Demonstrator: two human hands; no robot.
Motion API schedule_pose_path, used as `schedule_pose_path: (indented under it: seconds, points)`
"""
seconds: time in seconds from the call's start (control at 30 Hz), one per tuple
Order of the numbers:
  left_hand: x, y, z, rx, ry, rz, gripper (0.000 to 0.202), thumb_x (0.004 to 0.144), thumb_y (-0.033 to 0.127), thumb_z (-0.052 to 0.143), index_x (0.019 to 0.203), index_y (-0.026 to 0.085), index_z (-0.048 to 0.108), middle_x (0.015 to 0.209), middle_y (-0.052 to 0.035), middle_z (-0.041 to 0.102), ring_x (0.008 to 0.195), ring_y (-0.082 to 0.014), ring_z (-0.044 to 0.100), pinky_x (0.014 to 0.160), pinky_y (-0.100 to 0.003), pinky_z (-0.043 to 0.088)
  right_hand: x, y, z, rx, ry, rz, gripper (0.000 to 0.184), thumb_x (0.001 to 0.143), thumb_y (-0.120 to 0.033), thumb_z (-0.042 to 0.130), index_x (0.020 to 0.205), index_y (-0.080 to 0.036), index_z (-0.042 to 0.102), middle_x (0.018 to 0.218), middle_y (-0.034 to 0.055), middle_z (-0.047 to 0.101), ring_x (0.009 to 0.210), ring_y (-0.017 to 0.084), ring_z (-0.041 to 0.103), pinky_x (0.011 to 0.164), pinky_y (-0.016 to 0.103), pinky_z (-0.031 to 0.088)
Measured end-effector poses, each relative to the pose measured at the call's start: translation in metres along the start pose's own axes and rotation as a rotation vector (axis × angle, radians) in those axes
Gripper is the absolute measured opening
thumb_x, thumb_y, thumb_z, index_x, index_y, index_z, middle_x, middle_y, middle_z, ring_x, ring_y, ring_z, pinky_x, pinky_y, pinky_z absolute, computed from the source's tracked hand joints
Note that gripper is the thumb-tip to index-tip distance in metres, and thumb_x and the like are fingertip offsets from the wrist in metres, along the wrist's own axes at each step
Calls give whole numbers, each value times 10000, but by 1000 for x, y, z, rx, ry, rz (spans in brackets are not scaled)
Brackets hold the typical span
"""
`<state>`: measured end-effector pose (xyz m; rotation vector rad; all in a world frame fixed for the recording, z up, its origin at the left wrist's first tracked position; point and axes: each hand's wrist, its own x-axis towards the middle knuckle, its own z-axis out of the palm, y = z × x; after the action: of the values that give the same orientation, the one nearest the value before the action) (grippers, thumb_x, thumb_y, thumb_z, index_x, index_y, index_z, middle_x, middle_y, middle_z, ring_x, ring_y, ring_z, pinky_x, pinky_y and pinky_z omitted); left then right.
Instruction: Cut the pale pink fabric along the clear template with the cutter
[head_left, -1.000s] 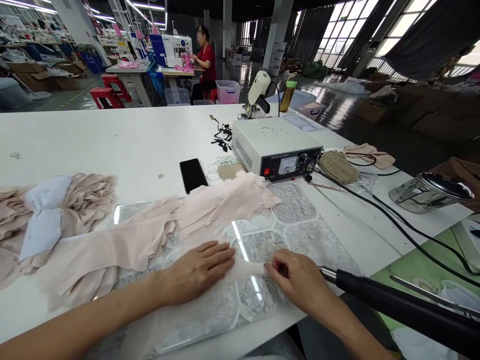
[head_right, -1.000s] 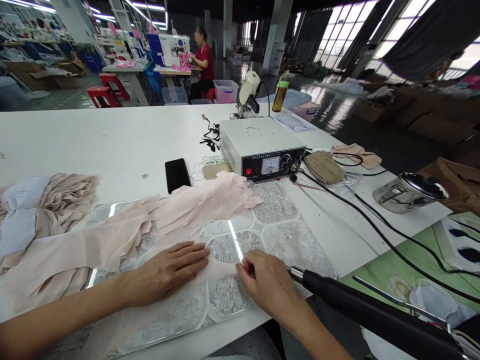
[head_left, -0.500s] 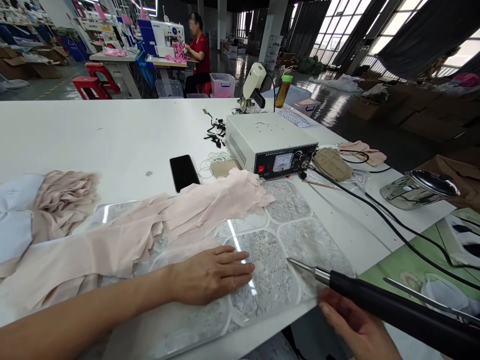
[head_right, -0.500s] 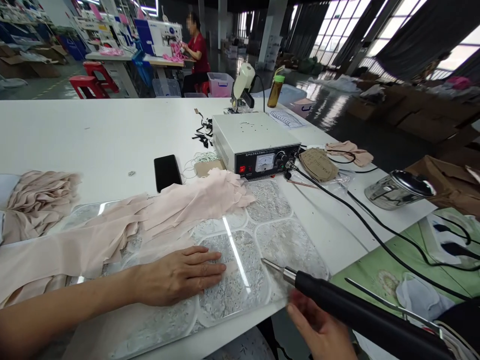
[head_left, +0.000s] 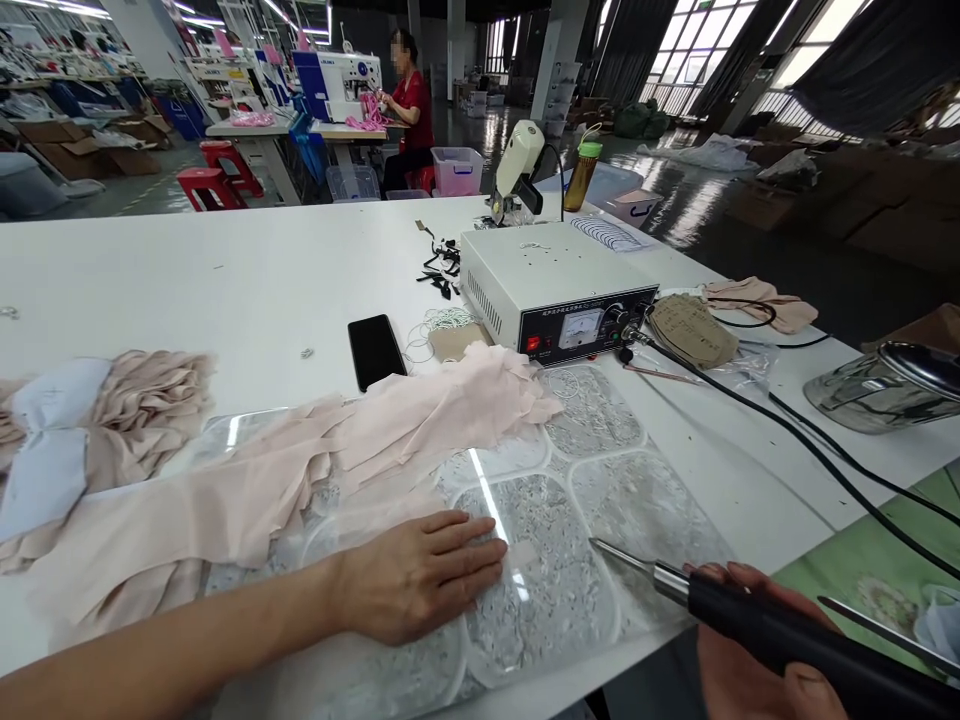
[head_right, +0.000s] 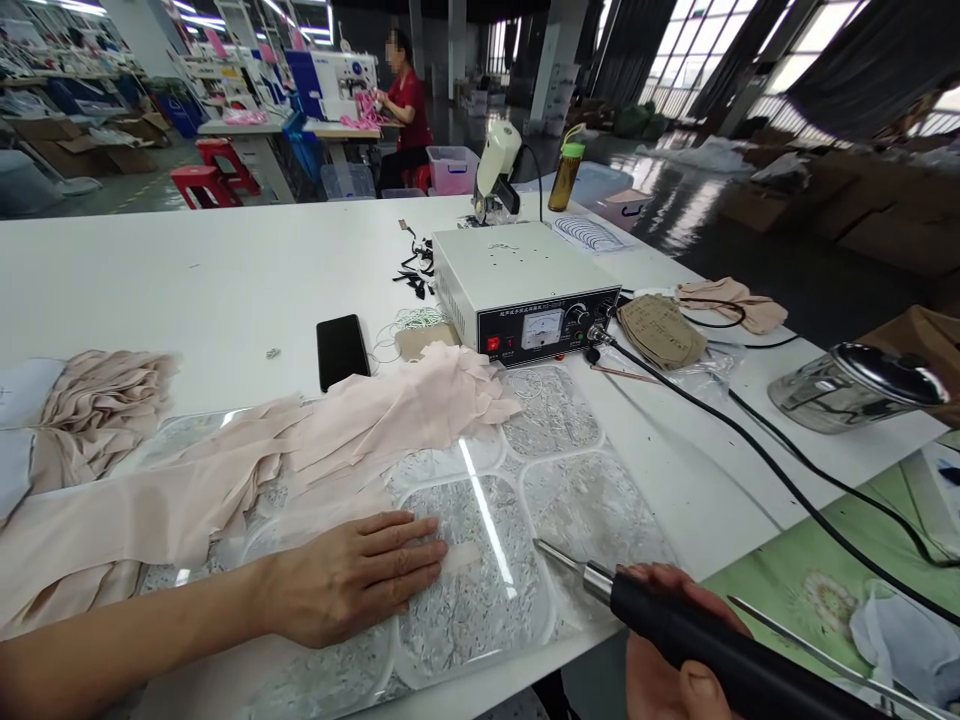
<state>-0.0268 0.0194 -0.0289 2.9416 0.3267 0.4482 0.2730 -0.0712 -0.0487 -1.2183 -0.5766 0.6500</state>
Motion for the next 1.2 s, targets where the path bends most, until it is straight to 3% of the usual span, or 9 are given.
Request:
schedule_pose_path:
  seconds: [0.13,0.3,0.47,0.57,0.7,0.9,1.2]
  points:
    - [2,-1,-2,-34,-21,60,367,991,193,337,1279,110,548,1369,-113,540,1348,-293,410,1112,-453,359,4,-3,16,84,-19,-31,169,846,-358,513,968,-286,607,1039,46,542,927,230,572,969,534,431]
    - [3,-1,-1,-47,-1,33,355,997,185,336,1261,99,557,1319,-145,577,1324,-270,449,1111,-427,370,20,-9,19,61,-137,-99,164,871,-350,431,868,-284,581,909,29,515,769,203,554,826,494,494]
    - [3,-1,-5,-85,35,22,301,1002,230,402,1214,124,588,1290,-122,606,1295,-246,485,1112,-388,363,30,-17,15,42,-100,-20,295,846,-426,436,1028,-273,611,1043,68,551,829,236,570,859,549,450]
    - [5,0,-7,-115,20,44,301,1003,230,401,1207,117,591,1315,-105,590,1306,-247,473,1124,-385,334,37,-20,20,142,-95,1,289,827,-401,436,1036,-298,607,968,36,531,673,173,480,704,445,453]
    - [6,1,-5,-141,-25,43,325,1020,252,360,1218,137,591,1340,-82,572,1319,-242,457,1143,-380,298,39,-24,35,263,-111,16,130,768,-348,477,761,-243,555,747,-17,346,551,121,331,531,311,327]
    - [3,3,0,-135,9,39,320,1013,252,393,1225,113,589,1316,-102,589,1309,-251,467,1127,-398,326,17,-28,60,148,-361,-68,213,853,-392,335,877,-273,510,775,-21,284,527,116,315,495,312,326]
    - [4,3,4,-58,63,82,317,1010,256,417,1170,84,629,1271,-120,619,1289,-252,489,1093,-391,376,15,-18,76,309,-401,-31,164,731,-339,557,831,-220,609,713,-18,452,493,100,432,459,298,406]
